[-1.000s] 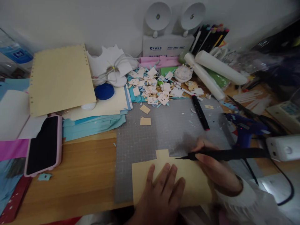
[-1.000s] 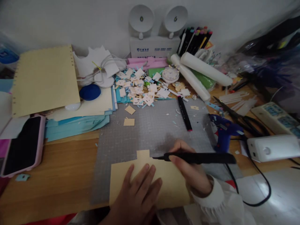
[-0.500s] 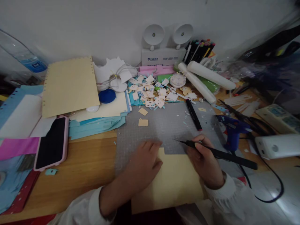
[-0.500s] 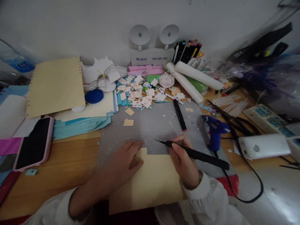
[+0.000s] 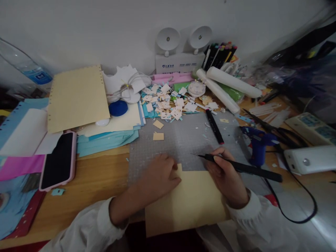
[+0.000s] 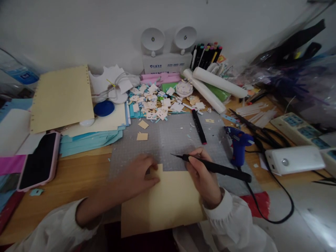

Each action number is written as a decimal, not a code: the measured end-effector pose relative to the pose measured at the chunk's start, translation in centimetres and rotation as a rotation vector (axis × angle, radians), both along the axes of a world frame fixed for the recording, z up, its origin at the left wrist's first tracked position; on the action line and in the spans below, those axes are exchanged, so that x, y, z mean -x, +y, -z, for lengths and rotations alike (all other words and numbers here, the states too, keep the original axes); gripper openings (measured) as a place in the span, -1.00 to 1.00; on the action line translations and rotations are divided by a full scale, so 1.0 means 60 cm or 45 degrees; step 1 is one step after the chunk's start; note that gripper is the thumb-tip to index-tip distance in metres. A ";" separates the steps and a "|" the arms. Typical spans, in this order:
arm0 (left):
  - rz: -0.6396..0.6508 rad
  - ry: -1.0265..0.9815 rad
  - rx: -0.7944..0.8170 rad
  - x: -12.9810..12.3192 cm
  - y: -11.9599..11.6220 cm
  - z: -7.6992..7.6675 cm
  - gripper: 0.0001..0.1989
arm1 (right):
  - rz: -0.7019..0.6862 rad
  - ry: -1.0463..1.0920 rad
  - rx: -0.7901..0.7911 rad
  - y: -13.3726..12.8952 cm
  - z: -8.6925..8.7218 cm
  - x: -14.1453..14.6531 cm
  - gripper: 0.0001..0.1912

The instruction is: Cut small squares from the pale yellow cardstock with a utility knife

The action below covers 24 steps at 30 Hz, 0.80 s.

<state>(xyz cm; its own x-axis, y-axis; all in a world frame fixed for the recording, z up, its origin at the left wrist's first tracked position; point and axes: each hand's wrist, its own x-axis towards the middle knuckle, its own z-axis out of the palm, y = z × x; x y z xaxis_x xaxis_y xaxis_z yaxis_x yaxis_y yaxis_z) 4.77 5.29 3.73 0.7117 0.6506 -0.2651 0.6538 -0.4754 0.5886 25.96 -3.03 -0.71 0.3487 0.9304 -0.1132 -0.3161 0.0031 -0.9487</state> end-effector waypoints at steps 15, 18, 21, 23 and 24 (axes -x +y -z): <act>-0.172 -0.043 0.205 0.012 0.009 -0.010 -0.72 | 0.053 0.056 0.032 -0.001 -0.001 0.001 -0.77; -0.074 -0.070 0.277 0.011 0.015 -0.007 -0.83 | 0.056 0.039 0.041 -0.001 -0.001 0.000 -0.77; 0.017 -0.103 0.266 0.009 0.016 -0.009 -0.92 | 0.047 0.054 0.046 -0.001 -0.003 0.002 -0.79; 0.006 -0.111 0.214 0.009 0.015 -0.011 -0.88 | 0.037 0.073 0.049 0.000 -0.006 0.005 -0.81; -0.007 -0.109 0.197 0.009 0.016 -0.011 -0.86 | 0.033 0.082 0.049 0.000 -0.007 0.006 -0.82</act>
<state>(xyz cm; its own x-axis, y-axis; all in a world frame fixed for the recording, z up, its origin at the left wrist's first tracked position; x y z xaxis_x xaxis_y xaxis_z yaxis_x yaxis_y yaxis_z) 4.24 6.22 4.38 0.7325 0.6107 -0.3008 0.6006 -0.3717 0.7079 25.61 -3.02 -0.26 0.3639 0.9155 -0.1717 -0.3766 -0.0240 -0.9260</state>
